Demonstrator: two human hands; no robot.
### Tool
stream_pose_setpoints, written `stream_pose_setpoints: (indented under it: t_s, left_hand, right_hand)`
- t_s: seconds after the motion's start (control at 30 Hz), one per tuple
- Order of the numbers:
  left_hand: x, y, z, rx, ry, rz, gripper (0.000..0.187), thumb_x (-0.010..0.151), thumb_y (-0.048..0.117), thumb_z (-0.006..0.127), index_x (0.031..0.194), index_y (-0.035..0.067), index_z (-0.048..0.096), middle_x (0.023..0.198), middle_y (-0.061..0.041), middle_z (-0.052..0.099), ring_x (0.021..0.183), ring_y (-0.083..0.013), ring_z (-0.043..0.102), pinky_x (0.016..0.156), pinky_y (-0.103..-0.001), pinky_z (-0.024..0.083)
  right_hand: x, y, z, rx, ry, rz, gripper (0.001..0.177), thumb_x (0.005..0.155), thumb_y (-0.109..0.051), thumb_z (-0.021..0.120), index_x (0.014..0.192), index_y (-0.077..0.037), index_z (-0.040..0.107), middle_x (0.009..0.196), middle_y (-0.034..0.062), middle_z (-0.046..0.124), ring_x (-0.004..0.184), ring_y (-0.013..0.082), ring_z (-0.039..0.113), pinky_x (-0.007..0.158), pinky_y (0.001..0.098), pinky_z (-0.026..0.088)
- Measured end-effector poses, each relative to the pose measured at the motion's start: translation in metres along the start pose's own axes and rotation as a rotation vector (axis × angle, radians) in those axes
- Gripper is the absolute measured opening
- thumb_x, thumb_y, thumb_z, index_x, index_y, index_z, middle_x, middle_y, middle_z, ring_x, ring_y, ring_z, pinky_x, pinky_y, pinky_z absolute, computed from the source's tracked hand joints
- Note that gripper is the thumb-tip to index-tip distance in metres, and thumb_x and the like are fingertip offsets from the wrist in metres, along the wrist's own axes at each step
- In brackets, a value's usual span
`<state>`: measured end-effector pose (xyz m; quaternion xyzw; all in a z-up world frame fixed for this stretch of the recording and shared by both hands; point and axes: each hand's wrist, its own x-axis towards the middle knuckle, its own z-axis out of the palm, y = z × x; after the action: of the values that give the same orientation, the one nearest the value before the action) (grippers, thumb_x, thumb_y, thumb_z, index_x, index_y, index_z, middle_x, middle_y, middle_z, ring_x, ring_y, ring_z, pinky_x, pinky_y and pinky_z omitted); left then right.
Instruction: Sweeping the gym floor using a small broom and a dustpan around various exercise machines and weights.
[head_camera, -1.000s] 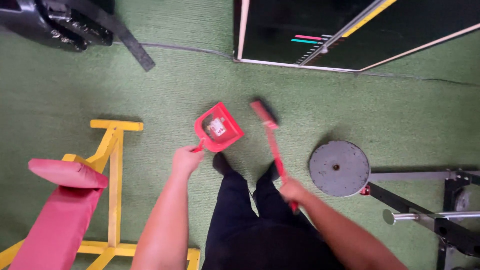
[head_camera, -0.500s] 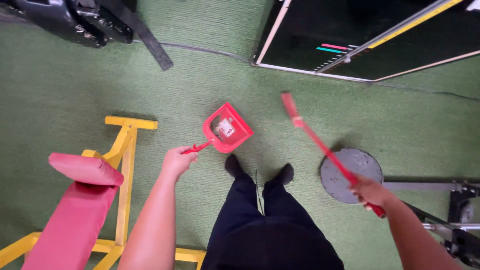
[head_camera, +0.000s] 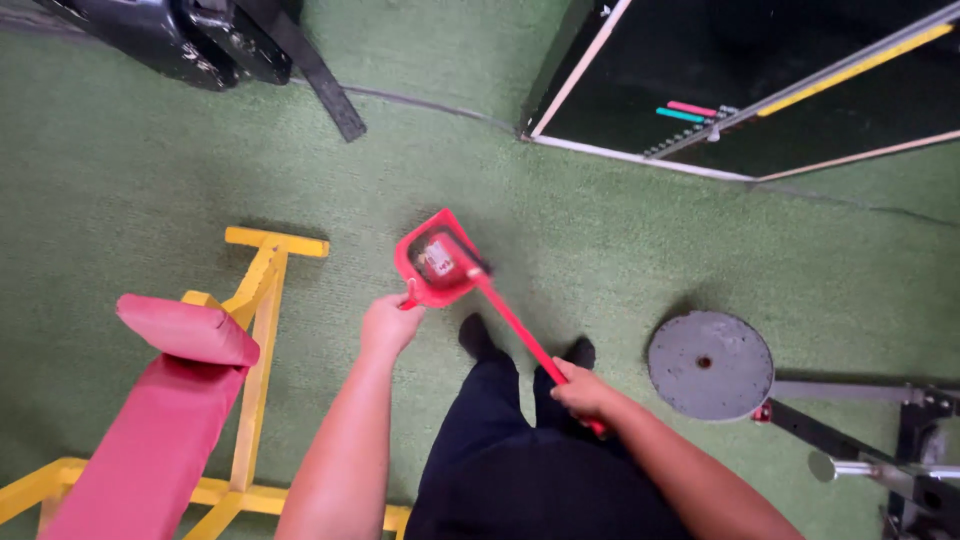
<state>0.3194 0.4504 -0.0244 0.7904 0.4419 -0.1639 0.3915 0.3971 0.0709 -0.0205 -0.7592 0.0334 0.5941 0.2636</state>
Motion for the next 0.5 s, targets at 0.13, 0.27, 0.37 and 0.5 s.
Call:
stream_pose_setpoints:
  t_s: [0.13,0.27,0.37,0.5]
  left_hand:
    - [0.01,-0.002,-0.017,-0.04,-0.001,0.076,0.039,0.08,0.034,0.08,0.113,0.012,0.079,0.098,-0.015,0.077,0.089,-0.0265,0.074,0.082,-0.039,0.057]
    - [0.023,0.003,-0.033,-0.22,-0.047,0.017,0.043,0.08,0.029,0.079,0.118,0.009,0.076,0.091,-0.012,0.078,0.08,-0.0233,0.074,0.074,-0.038,0.058]
    - [0.032,0.024,-0.042,-0.239,-0.048,0.017,0.043,0.08,0.028,0.078,0.119,0.008,0.076,0.088,-0.012,0.079,0.078,-0.0209,0.073,0.074,-0.037,0.057]
    - [0.048,0.069,-0.048,-0.123,0.007,0.093,0.043,0.08,0.03,0.079,0.118,0.011,0.077,0.095,-0.013,0.078,0.085,-0.0243,0.075,0.079,-0.038,0.057]
  right_hand:
    - [-0.063,-0.031,-0.051,0.113,-0.122,0.127,0.077,0.089,-0.017,0.062,0.158,-0.037,0.034,0.065,0.0009,0.049,0.048,0.0149,0.042,0.042,0.0323,0.036]
    - [-0.082,0.023,-0.121,0.188,-0.018,0.106,0.071,0.091,-0.019,0.066,0.156,-0.034,0.041,0.066,-0.001,0.048,0.049,0.0122,0.041,0.041,0.0294,0.034]
    - [-0.071,0.079,-0.185,0.267,0.068,0.19,0.063,0.091,-0.017,0.064,0.15,-0.026,0.046,0.07,0.0003,0.044,0.05,0.0141,0.038,0.041,0.0309,0.033]
    - [0.003,0.2,-0.285,0.45,0.211,0.143,0.044,0.092,-0.012,0.063,0.135,-0.019,0.057,0.071,0.0018,0.048,0.052,0.0123,0.043,0.043,0.0282,0.035]
